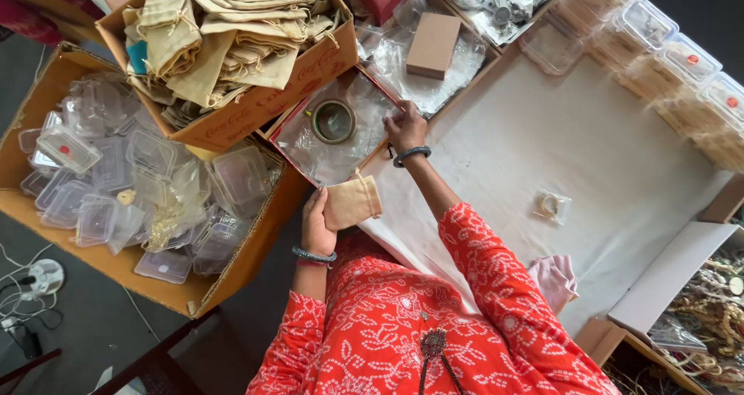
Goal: The person places a small plastic container on a table, then picks up a pink cloth and wipes a small object. They place the object into a clear plastic bag, then into a small beige pouch, and finally into a small plastic container.
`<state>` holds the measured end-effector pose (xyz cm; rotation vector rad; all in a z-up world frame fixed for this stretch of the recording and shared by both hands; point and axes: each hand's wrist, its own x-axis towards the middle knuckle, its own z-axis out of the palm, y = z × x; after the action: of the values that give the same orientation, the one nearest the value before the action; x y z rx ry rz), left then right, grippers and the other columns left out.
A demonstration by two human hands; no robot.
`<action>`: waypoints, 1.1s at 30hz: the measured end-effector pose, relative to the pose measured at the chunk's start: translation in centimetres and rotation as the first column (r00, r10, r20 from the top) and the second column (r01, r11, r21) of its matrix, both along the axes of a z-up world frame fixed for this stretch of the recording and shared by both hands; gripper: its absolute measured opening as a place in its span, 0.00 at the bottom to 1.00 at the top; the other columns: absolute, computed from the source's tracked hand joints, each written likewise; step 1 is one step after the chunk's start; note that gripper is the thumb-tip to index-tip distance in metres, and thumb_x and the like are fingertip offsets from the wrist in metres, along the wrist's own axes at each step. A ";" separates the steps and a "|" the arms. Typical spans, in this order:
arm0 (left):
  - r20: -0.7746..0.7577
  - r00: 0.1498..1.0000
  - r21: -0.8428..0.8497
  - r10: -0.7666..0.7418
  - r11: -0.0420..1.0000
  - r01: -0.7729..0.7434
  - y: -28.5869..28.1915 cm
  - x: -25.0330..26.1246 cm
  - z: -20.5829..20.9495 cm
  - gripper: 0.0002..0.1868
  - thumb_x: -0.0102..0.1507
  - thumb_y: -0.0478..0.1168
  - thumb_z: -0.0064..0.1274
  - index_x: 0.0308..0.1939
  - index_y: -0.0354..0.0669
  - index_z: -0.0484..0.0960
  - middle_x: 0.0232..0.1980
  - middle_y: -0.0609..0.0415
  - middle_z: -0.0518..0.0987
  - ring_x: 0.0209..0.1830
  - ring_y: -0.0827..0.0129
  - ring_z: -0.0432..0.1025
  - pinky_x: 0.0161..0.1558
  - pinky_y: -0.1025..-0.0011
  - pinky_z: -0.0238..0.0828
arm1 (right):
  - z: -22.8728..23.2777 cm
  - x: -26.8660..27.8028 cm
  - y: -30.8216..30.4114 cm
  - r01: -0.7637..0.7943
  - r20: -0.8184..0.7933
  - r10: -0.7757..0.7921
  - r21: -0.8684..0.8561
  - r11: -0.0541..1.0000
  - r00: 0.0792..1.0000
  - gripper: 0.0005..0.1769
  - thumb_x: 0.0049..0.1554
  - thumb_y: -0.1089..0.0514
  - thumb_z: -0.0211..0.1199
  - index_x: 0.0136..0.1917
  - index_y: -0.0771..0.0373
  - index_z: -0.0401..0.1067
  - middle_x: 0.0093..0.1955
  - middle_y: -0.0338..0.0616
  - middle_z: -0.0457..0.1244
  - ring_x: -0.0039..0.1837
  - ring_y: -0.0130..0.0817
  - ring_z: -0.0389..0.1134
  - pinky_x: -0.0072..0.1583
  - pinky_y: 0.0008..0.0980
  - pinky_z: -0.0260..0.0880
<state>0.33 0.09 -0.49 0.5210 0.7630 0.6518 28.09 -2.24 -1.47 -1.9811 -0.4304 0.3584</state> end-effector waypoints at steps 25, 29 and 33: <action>-0.591 0.802 0.799 -0.084 0.077 0.596 -13.7 17.6 3.7 0.20 0.67 0.50 0.54 0.53 0.38 0.73 0.53 0.49 0.76 0.42 0.64 0.73 0.45 0.66 0.73 | -2.8 -7.4 -30.4 0.296 -0.338 -0.157 0.413 0.861 0.928 0.05 0.63 0.67 0.60 0.47 0.72 0.74 0.39 0.36 0.67 0.41 0.20 0.66 0.44 0.23 0.69; -0.717 0.596 0.661 -0.361 -0.082 0.746 -17.0 17.7 5.4 0.25 0.60 0.51 0.62 0.52 0.40 0.73 0.44 0.45 0.80 0.36 0.55 0.78 0.36 0.59 0.75 | -2.6 -8.0 -31.8 0.344 -0.339 -0.227 0.342 0.875 0.913 0.03 0.61 0.67 0.60 0.46 0.70 0.73 0.38 0.35 0.67 0.40 0.19 0.67 0.42 0.22 0.70; -0.734 0.580 0.653 -0.353 -0.133 0.746 -18.9 17.5 2.0 0.18 0.62 0.37 0.52 0.56 0.42 0.74 0.37 0.43 0.83 0.36 0.50 0.80 0.37 0.56 0.75 | -1.8 -8.1 -32.7 0.324 -0.335 -0.221 0.292 0.900 0.916 0.06 0.60 0.66 0.61 0.50 0.69 0.76 0.41 0.38 0.70 0.43 0.19 0.69 0.45 0.21 0.71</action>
<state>17.79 -18.77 1.52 2.1736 0.1682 0.0454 19.99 -34.96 -3.31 -1.5854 -0.0116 0.3632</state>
